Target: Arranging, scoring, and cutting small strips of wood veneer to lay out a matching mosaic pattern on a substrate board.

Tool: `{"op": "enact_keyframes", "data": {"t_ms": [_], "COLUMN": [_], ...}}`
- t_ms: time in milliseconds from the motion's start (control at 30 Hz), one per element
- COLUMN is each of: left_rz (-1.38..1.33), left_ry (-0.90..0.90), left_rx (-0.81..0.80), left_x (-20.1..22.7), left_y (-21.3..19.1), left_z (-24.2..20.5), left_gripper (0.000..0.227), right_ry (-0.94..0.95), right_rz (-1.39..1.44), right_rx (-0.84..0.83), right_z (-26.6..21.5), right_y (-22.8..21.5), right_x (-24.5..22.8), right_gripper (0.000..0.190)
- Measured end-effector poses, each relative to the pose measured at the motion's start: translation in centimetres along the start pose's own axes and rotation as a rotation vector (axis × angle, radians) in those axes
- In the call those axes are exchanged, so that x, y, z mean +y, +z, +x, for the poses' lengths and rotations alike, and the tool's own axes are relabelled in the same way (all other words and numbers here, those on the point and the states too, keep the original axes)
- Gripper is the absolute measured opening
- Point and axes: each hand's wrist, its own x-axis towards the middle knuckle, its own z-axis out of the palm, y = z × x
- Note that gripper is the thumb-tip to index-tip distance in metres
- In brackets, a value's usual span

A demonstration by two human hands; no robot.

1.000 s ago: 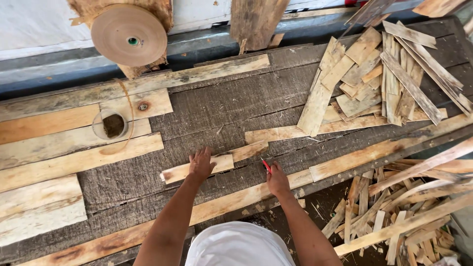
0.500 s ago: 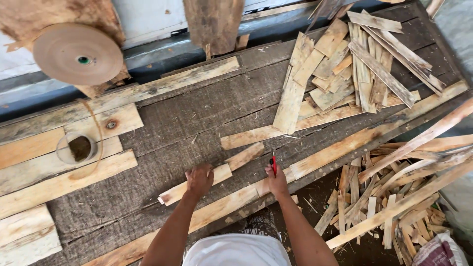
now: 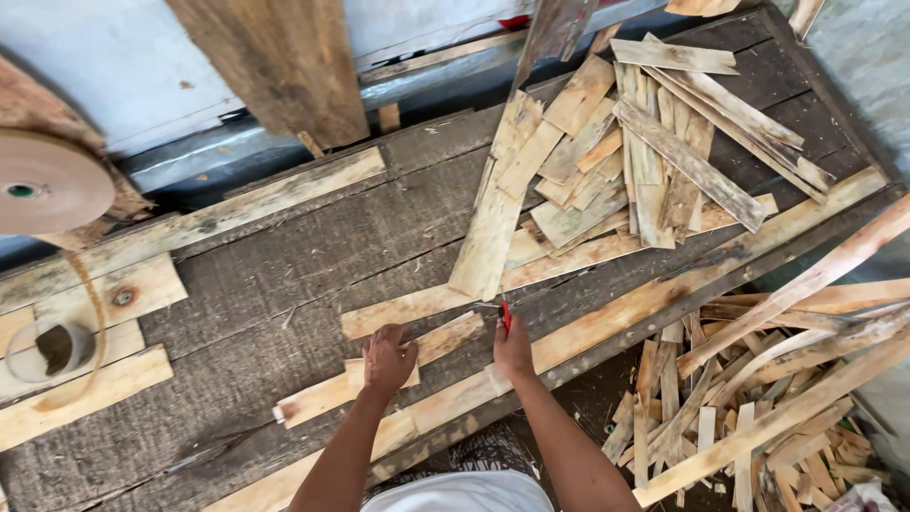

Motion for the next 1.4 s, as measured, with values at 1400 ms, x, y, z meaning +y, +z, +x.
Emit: {"op": "enact_keyframes", "data": {"t_ms": [1400], "left_rz": [0.280], "left_ry": [-0.180], "left_rx": [-0.254], "left_x": [6.5], "left_y": [1.6], "left_z": [2.7], "left_gripper": [0.063], "right_ry": [-0.051], "right_rz": [-0.524], "right_rx": [-0.440], "right_z": [2.6], "right_y": [-6.8], "right_x": [-1.9], "right_gripper": [0.045]}}
